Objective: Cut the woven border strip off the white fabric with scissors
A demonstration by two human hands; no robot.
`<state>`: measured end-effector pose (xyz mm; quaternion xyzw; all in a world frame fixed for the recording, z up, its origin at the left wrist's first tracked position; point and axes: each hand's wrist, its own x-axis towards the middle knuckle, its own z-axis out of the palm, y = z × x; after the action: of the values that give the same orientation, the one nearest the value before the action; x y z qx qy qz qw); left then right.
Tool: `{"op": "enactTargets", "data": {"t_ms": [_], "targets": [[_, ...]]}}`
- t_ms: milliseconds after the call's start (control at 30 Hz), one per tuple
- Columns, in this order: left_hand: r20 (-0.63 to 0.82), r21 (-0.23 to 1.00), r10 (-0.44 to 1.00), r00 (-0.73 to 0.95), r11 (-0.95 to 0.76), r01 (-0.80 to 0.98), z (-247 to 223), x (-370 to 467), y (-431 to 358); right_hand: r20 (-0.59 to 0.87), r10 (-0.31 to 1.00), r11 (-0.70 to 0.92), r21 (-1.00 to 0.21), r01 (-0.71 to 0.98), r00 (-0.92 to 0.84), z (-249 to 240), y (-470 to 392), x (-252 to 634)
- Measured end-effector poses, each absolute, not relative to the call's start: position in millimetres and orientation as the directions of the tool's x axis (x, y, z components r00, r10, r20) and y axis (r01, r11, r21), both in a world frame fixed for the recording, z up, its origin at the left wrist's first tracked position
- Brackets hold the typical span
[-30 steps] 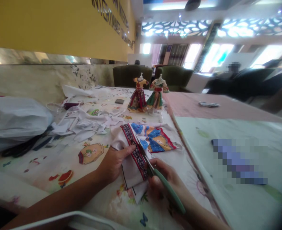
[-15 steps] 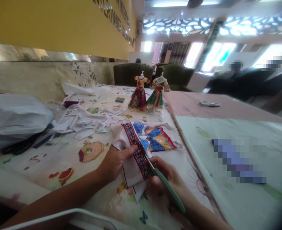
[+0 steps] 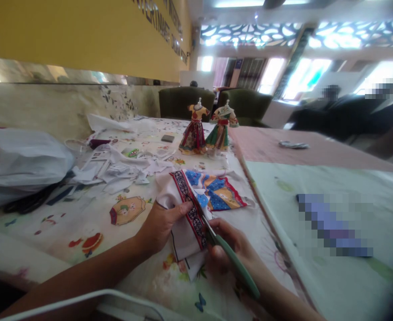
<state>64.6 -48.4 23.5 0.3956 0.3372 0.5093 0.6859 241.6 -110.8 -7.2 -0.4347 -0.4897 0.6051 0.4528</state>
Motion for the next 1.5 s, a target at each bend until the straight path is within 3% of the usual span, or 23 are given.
{"op": "enactTargets", "data": {"t_ms": [600,1500], "targets": [[-0.045,0.880,0.960,0.276,0.169,-0.445,17.9,63.6,-47.7,-0.142,0.962,-0.174,-0.977,-0.124,-0.234,-5.2,-111.4,241.1],[0.025,0.884,0.943,0.332,0.134,-0.447,18.3,64.5,-48.3,-0.118,0.961,-0.157,-0.977,-0.141,-0.250,-6.8,-111.2,241.8]]}}
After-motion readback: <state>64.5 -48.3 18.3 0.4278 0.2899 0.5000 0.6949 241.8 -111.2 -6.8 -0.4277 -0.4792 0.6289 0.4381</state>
